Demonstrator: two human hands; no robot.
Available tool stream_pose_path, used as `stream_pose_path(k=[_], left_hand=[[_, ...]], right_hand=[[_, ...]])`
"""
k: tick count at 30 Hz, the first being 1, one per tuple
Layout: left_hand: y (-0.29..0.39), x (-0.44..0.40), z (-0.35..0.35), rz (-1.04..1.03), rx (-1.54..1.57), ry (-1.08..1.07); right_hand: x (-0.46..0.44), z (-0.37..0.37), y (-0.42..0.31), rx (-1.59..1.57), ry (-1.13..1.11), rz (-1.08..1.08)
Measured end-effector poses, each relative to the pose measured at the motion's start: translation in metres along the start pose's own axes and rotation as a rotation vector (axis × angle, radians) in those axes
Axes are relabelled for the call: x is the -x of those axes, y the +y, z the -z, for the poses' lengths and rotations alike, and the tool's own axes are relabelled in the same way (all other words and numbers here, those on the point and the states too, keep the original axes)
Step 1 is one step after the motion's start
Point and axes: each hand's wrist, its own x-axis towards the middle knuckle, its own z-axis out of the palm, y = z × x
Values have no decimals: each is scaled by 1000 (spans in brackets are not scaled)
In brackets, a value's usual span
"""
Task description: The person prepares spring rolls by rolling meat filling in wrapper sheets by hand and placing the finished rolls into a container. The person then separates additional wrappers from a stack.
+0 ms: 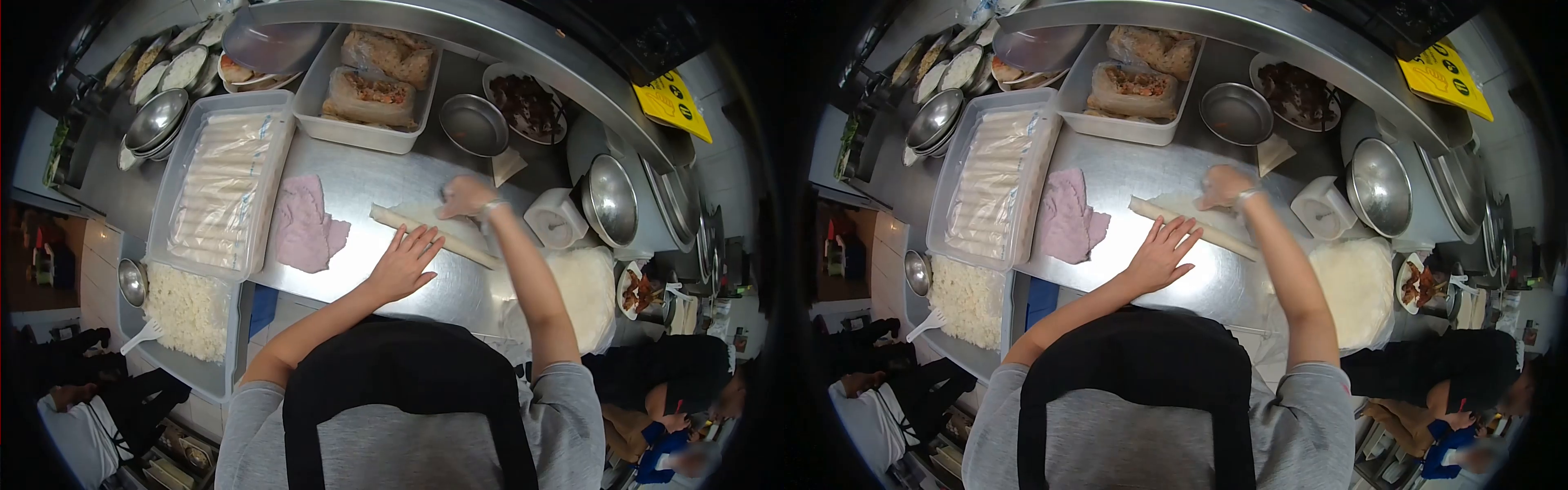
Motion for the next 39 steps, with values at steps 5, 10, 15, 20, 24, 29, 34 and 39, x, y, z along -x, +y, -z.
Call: stream_pose_path(k=[5, 10, 15, 20, 24, 29, 34, 39], left_hand=[[0, 0, 0, 5, -17, 6], [-2, 1, -2, 6, 8, 27], [-1, 1, -2, -3, -14, 16], [-2, 2, -3, 5, 6, 28], [0, 3, -4, 0, -56, 47], [-1, 3, -4, -3, -78, 58], [-2, 3, -5, 4, -20, 60], [0, 1, -5, -15, -76, 55]], right_hand=[[-5, -15, -39, -47, 32, -190], [26, -6, 21, 184, -186, -209], [-6, -8, -32, 2, -85, -287], [-3, -9, -1, 224, -127, -150], [-17, -9, -36, 84, -117, -202], [-25, -18, -69, 75, 12, -160], [-9, -6, -15, 210, -153, -131], [-28, -17, -53, 130, -19, -189]])
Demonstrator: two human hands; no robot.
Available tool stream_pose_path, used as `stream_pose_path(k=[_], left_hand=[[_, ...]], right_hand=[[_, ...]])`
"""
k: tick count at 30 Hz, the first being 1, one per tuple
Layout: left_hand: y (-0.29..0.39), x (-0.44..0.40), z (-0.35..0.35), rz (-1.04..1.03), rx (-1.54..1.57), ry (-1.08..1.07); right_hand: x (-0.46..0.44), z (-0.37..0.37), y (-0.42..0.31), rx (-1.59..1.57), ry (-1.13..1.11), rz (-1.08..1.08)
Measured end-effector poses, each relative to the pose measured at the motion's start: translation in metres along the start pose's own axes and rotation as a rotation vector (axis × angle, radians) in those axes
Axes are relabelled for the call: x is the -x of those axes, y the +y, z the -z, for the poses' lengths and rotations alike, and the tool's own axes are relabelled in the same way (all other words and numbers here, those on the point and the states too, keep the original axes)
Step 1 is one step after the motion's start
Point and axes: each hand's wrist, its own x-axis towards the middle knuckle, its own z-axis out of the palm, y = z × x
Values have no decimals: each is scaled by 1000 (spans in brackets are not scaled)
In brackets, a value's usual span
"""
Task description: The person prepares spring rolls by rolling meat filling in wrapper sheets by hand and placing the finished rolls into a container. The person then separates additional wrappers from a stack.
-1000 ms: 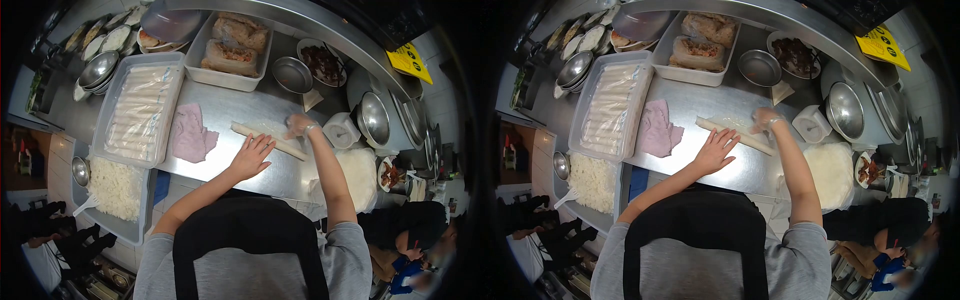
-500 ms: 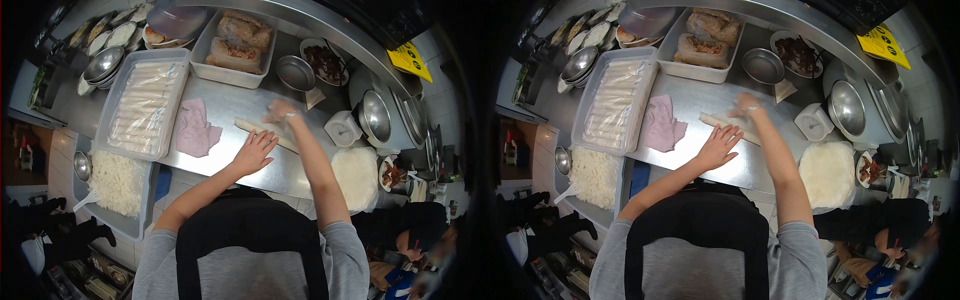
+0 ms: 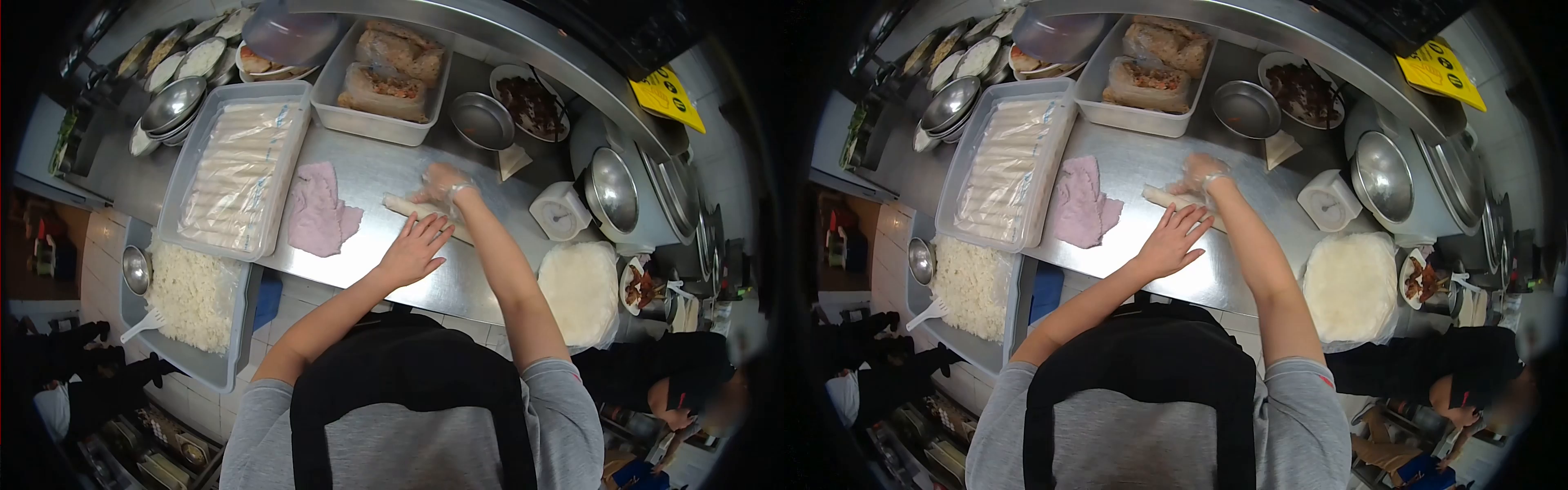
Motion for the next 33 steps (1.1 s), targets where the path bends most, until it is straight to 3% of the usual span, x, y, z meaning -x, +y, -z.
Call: stream_pose_path(k=[2, 8, 11, 15, 17, 21, 23, 27, 29, 31, 33], left_hand=[[1, 0, 3, 16, 8, -16], [1, 0, 3, 29, 62, -30], [1, 0, 2, 19, 53, -32], [2, 0, 3, 25, 58, -41], [2, -1, 3, 25, 64, -39], [3, -1, 3, 32, 66, -37], [3, -1, 3, 29, 67, -41], [3, -2, 5, 39, 63, -47], [4, -4, 9, 46, 57, -41], [5, -3, 9, 46, 73, -57], [6, -1, 5, 49, 82, -58]], right_hand=[[-1, 8, 1, -100, 16, -59], [35, -12, 104, -202, 26, -119], [44, -10, 80, -52, -48, -120], [78, -15, 87, -83, -93, -193], [87, -33, 126, -35, -45, -87], [78, -24, 106, -73, -18, -122], [66, -11, 80, -232, 86, -252], [68, -22, 91, -174, 181, -164], [82, -5, 105, 19, -68, -110], [75, 29, 110, -163, 123, -271], [56, 74, 106, -424, 282, -300]])
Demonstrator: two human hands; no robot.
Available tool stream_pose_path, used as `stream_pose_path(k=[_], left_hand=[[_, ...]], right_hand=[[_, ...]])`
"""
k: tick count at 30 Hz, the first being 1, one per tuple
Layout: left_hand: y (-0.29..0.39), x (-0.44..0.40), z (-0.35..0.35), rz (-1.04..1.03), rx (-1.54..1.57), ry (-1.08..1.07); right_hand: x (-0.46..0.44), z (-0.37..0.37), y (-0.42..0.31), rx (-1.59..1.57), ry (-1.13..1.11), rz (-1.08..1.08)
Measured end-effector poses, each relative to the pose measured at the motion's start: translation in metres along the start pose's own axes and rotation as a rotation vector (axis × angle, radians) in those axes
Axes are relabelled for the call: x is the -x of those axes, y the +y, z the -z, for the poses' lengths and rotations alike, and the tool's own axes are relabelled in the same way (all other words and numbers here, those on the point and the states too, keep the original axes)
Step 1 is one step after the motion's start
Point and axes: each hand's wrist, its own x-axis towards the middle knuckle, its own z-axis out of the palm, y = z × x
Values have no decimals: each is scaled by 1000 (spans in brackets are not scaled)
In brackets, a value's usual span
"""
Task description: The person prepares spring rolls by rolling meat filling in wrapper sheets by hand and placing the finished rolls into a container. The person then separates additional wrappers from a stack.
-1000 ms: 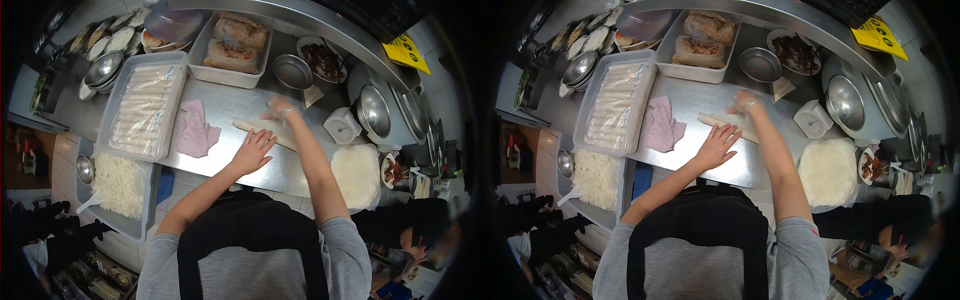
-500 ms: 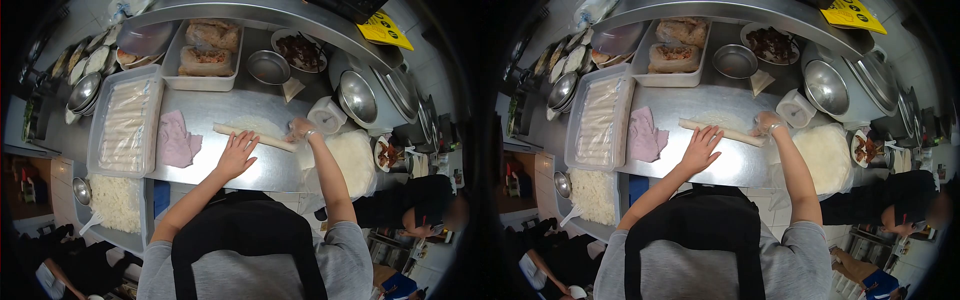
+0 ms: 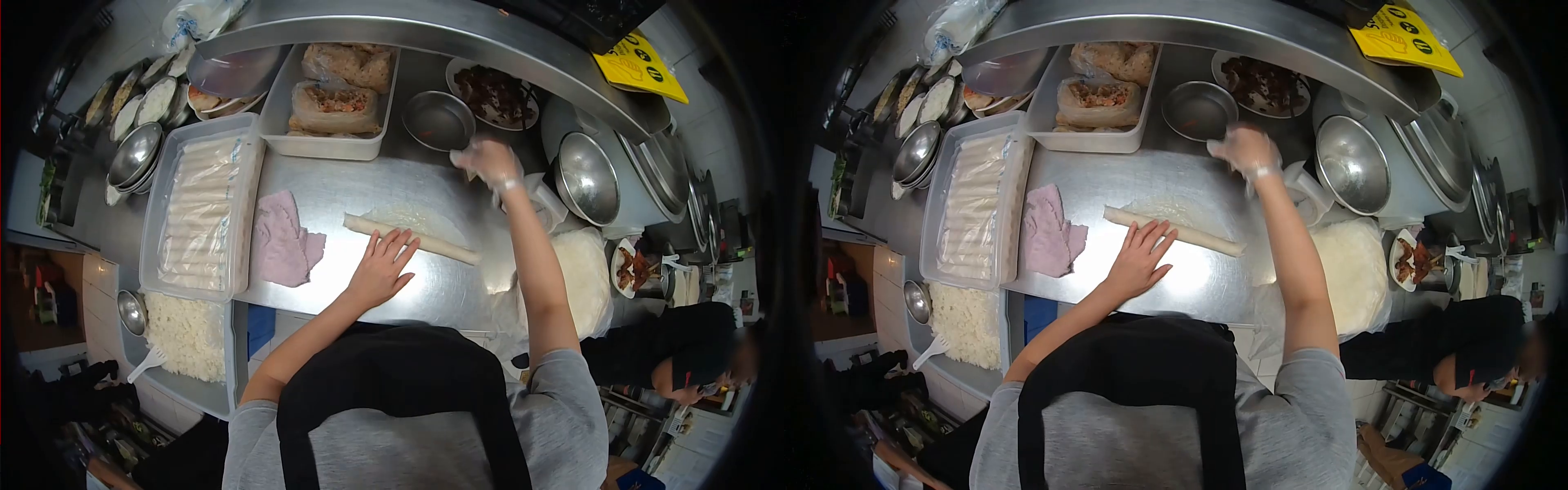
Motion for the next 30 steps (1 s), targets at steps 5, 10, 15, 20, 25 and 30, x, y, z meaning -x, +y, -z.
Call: stream_pose_path(k=[5, 10, 15, 20, 25, 30], left_hand=[[-1, -3, 4, 10, 9, -32], [-2, -3, 5, 23, 30, -48], [-2, -3, 5, 3, 24, -29], [-2, -3, 3, -26, 16, 5], [-3, -2, 1, -27, -9, 16], [-4, -1, -2, -33, -9, 23]], right_hand=[[-77, -11, -35, 511, 27, 197], [-105, -13, -29, 500, 95, 202], [-82, 23, -12, 100, -9, 257], [-59, -25, 24, -671, 94, 343], [10, -29, 47, -549, -379, 334], [29, -75, 59, 29, -445, 313]])
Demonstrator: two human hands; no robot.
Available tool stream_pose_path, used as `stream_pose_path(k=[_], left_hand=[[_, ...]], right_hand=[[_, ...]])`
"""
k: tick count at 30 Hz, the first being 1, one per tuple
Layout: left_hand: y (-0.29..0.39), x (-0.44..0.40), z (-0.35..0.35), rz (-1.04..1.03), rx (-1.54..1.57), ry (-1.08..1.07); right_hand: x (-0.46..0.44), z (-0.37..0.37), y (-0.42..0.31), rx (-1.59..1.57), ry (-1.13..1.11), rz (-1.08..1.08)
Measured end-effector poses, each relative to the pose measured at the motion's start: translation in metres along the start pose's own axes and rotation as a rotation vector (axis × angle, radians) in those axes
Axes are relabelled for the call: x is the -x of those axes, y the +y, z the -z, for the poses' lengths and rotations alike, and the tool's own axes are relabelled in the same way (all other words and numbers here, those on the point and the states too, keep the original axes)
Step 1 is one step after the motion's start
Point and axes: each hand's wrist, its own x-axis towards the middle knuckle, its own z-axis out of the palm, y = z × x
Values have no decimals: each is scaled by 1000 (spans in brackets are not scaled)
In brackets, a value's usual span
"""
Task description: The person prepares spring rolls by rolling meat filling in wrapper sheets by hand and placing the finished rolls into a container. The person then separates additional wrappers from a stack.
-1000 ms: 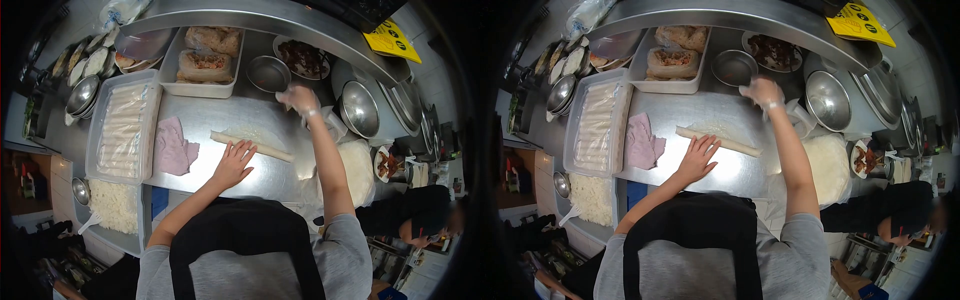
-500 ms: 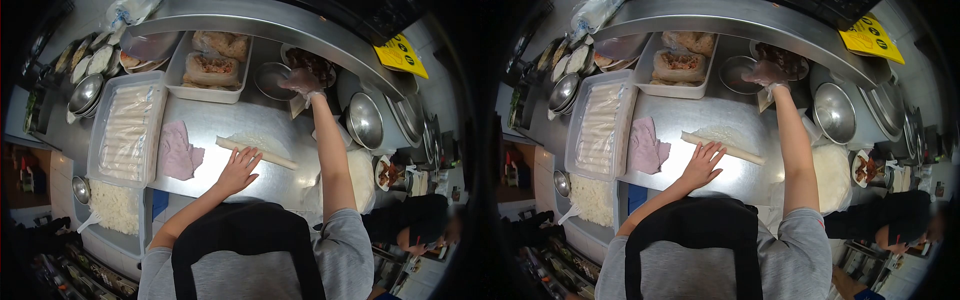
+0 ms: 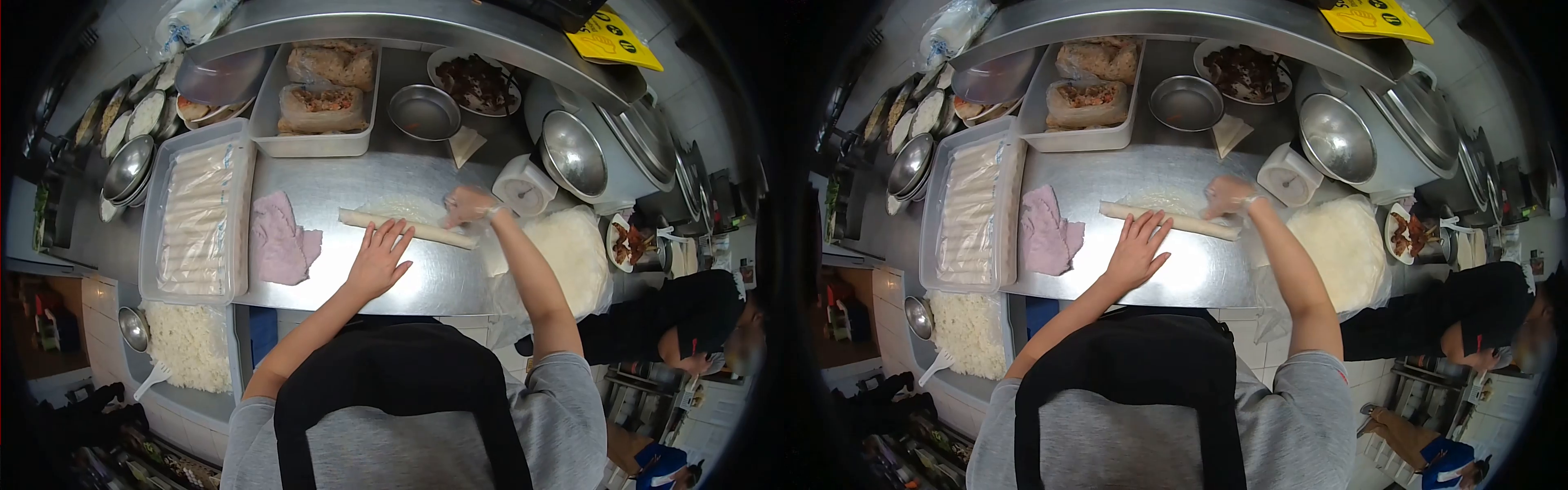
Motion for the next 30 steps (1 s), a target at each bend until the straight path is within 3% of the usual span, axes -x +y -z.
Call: stream_pose_path(k=[2, 5, 8, 12, 15, 18, 20, 24, 27, 29, 30], left_hand=[[0, 0, -2, 3, -11, 9], [1, 0, 1, 5, -12, -1], [1, 1, 1, 8, -29, -15], [1, 1, -1, -4, -48, 0], [1, 1, -1, -3, -51, 9], [1, 1, 0, 4, -39, 3], [1, 2, -1, -2, -29, 18], [2, 2, 0, 5, -28, 8], [2, 1, 0, 0, -23, 7], [1, 1, -1, 4, -32, 7], [2, 0, -1, 4, -33, 7]], right_hand=[[-1, -4, -26, 160, 218, -184], [10, 1, -32, 339, 59, -229], [21, -6, 6, 355, -11, -192], [6, -4, -23, 347, 39, -281], [-2, -1, -47, 177, 242, -320], [5, -7, -40, 251, 197, -328], [12, -11, 0, 350, -45, -334], [25, -2, -6, 367, -40, -327], [-2, 3, -30, 264, 142, -404], [-14, -1, -36, 224, 386, -308], [-11, 3, -36, 223, 387, -308]])
